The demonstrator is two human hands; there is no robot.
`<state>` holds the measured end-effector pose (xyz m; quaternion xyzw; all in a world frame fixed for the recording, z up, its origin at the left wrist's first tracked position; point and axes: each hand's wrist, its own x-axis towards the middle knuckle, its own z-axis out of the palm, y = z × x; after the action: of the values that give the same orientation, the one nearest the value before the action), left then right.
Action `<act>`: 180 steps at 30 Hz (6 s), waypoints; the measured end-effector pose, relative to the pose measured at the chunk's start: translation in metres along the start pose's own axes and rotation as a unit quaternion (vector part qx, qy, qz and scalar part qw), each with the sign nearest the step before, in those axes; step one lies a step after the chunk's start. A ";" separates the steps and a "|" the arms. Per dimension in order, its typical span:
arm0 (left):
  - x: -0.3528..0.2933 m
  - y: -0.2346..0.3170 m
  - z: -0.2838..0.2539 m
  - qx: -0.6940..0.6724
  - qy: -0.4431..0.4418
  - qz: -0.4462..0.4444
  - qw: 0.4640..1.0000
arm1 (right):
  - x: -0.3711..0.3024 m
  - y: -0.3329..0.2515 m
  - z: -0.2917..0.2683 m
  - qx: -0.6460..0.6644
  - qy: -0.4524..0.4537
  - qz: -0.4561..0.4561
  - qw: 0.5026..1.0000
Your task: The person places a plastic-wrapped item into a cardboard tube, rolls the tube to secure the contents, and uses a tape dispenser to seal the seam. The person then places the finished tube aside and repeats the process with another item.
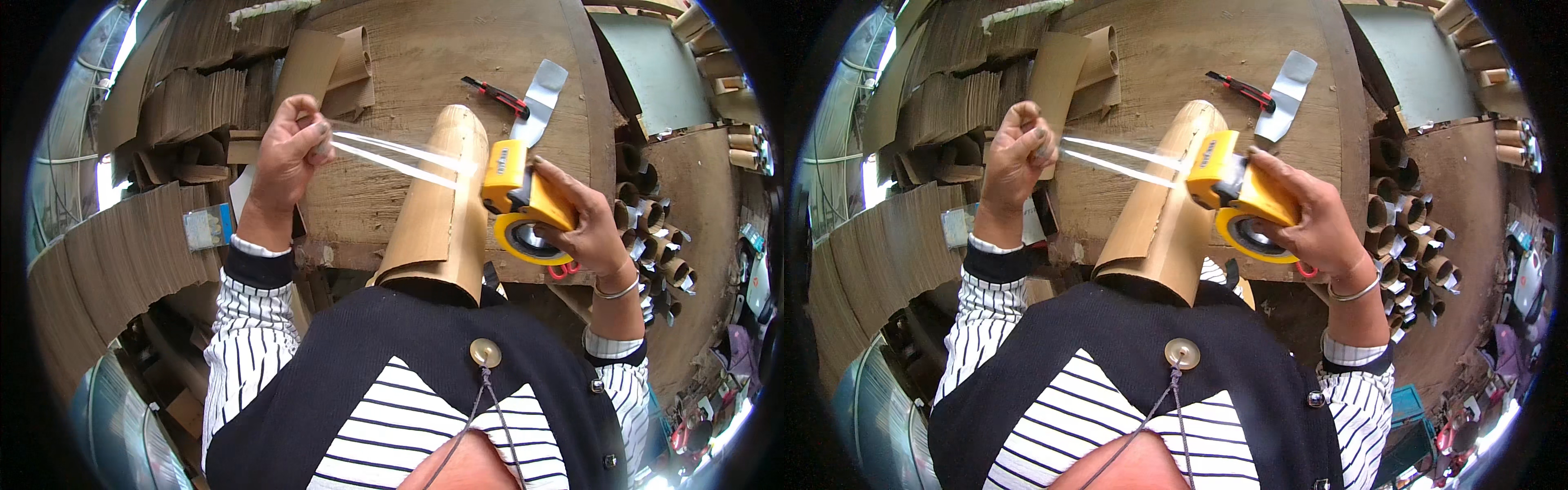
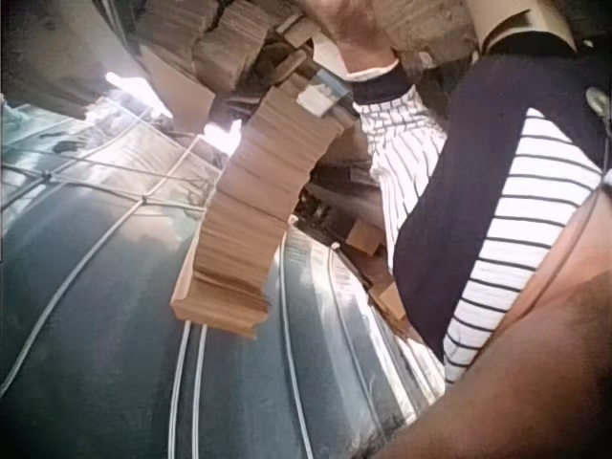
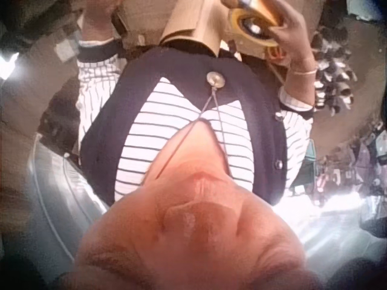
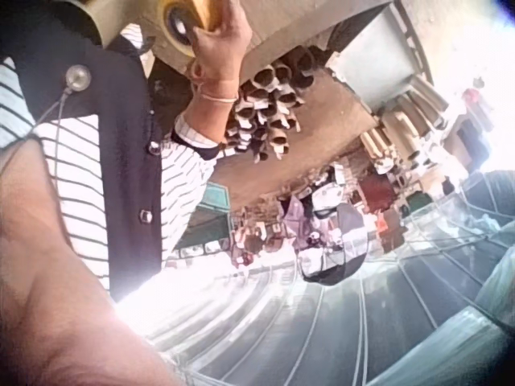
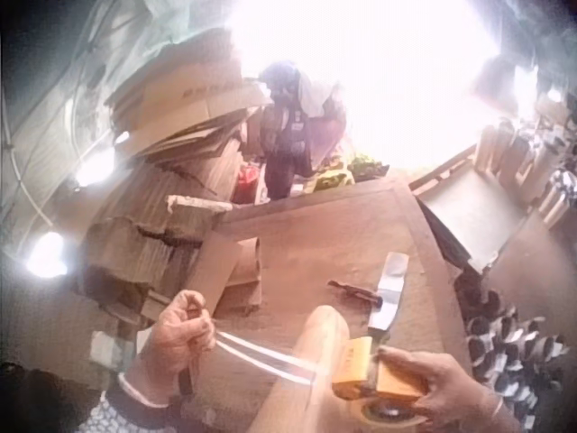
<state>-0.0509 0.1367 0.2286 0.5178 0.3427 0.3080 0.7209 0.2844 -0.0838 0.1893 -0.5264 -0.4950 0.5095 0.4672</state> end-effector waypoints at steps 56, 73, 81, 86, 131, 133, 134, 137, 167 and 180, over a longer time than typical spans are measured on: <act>-0.169 -0.021 0.018 0.675 -0.015 -0.047 0.736 | 0.113 -0.042 0.103 -0.371 -0.269 0.009 0.889; -0.273 -0.189 -0.033 0.696 0.044 -0.014 0.717 | 0.147 -0.028 0.158 -0.416 -0.339 -0.055 0.842; -0.208 -0.060 -0.023 0.697 0.028 -0.126 0.705 | 0.173 -0.039 0.194 -0.448 -0.422 -0.070 0.785; -0.227 -0.090 -0.040 0.683 0.075 0.014 0.726 | 0.128 -0.005 0.150 -0.450 -0.376 -0.092 0.805; -0.289 -0.182 -0.302 0.460 0.370 -0.286 0.755 | 0.248 0.234 0.210 -0.288 -0.040 0.199 0.936; -0.262 -0.206 -0.306 0.034 0.507 -0.268 0.819 | 0.260 0.265 0.212 -0.195 -0.063 0.218 0.954; -0.258 -0.222 -0.308 0.083 0.511 -0.266 0.814 | 0.264 0.273 0.216 -0.145 -0.079 0.224 0.960; -0.261 -0.253 -0.316 0.061 0.551 -0.160 0.817 | 0.252 0.262 0.248 -0.159 -0.050 0.159 0.973; -0.090 -0.006 -0.071 0.533 0.190 0.365 0.739 | 0.120 0.242 0.203 0.123 0.319 0.335 0.878; -0.092 -0.005 0.062 0.398 -0.166 0.488 0.759 | 0.050 -0.067 0.108 0.003 0.165 -0.243 0.956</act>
<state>-0.0530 0.0287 0.2547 0.8984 0.0103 0.3625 0.2476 0.1728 -0.0306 0.2473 -0.4658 -0.5219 0.2883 0.6538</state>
